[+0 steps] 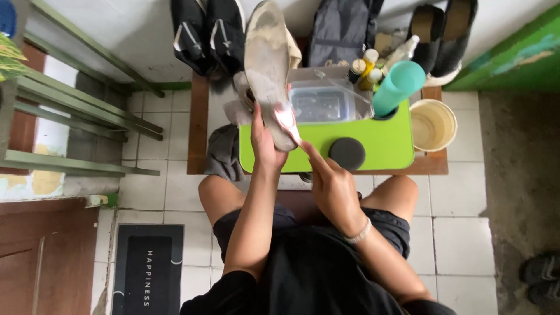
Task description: A person is sitting on the floor and using a toothbrush to scrub a shoe insole with a cleaning solution.
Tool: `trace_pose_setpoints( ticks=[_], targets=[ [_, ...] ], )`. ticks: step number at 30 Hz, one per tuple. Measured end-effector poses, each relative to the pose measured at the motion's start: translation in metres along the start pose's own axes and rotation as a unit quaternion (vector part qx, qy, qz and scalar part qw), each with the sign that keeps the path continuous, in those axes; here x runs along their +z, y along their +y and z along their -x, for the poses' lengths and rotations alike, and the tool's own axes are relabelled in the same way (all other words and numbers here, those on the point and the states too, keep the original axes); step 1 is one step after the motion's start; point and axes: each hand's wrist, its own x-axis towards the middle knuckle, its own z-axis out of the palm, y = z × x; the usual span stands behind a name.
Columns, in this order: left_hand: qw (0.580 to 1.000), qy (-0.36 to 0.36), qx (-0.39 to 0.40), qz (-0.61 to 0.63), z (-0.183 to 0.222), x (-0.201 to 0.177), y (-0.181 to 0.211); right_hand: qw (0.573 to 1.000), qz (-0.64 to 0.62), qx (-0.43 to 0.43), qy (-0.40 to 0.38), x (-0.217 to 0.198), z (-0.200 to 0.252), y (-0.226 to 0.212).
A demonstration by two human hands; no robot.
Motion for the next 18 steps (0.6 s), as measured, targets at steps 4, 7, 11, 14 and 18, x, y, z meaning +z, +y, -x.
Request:
trace_pose_setpoints(
  ticks=[4, 7, 11, 14, 18],
  targets=[
    [0.998, 0.061, 0.005, -0.020, 0.010, 0.033, 0.031, 0.999, -0.020, 0.003, -0.039, -0.011, 0.010, -0.004],
    [0.997, 0.035, 0.048, -0.051, 0.027, 0.047, 0.054, 0.991, -0.095, 0.039, -0.080, -0.022, 0.001, 0.012],
    [0.994, -0.096, 0.027, -0.053, 0.036, 0.028, 0.054, 0.994, 0.004, 0.104, -0.040, -0.030, -0.033, 0.043],
    [0.992, -0.116, -0.003, -0.053, 0.043, 0.017, 0.048, 0.983, 0.084, 0.145, -0.071, -0.016, -0.047, 0.076],
    [0.993, -0.114, -0.016, -0.032, 0.051, 0.008, 0.042, 0.970, 0.148, 0.157, -0.111, -0.007, -0.061, 0.098]
  ],
)
